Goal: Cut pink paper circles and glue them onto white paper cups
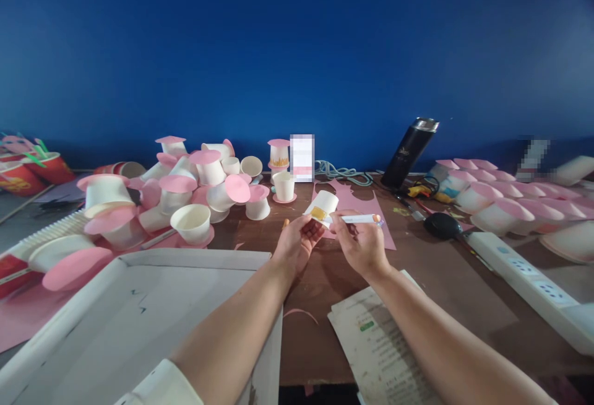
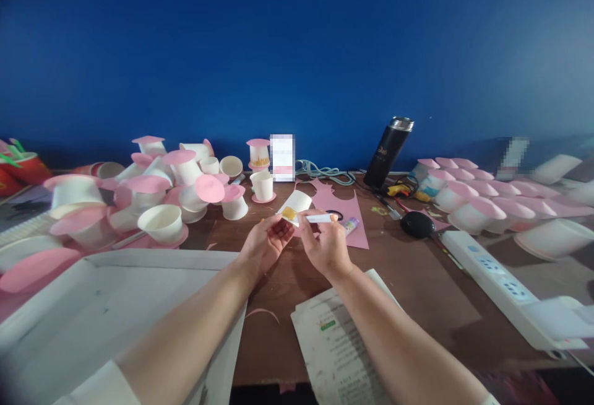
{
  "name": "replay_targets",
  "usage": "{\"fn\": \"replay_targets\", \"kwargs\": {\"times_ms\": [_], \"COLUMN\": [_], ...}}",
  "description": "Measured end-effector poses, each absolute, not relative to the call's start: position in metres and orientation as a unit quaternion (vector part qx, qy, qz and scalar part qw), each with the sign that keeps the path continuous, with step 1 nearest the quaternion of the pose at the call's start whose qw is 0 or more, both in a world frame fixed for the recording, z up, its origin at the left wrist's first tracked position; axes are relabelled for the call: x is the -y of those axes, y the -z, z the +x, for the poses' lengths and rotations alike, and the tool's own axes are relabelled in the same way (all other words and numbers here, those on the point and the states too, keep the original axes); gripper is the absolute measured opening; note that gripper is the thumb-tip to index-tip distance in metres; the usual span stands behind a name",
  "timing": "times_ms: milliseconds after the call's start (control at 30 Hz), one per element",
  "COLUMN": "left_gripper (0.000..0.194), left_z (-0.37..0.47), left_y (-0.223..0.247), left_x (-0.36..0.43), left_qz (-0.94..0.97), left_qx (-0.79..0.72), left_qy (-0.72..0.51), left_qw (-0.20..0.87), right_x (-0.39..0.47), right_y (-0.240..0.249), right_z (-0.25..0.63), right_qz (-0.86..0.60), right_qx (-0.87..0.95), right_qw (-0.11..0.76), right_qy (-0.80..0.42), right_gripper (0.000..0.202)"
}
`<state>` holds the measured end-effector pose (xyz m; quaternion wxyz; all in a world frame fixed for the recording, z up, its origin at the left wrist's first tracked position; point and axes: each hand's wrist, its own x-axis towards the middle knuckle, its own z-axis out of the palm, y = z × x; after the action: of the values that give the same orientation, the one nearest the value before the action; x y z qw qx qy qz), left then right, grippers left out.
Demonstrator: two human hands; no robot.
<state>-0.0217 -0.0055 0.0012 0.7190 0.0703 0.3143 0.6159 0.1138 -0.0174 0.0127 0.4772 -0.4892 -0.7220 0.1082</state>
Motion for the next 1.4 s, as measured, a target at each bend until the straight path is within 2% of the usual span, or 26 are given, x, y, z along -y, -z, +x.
{"fn": "replay_targets", "kwargs": {"times_ms": [667,1400], "left_gripper": [0.013,0.014], "left_z": [-0.0193,-0.0198], "left_y": [-0.0015,-0.0004], "left_x": [0.0046,0.0054], "left_qz": [0.081,0.089], "left_qx": [-0.318,-0.316], "left_qy": [-0.620,-0.617], "left_qw": [0.712,0.715], "right_x": [0.0144,0.0162], "right_y": [-0.0113,-0.0153], "right_z": [0.1143,0.1122], "right_qz": [-0.491,-0.530], "right_qx": [0.711,0.701], "right_qw": [0.496,0.474], "right_qy": [-0.083,-0.046], "right_gripper": [0.028,0.032]}}
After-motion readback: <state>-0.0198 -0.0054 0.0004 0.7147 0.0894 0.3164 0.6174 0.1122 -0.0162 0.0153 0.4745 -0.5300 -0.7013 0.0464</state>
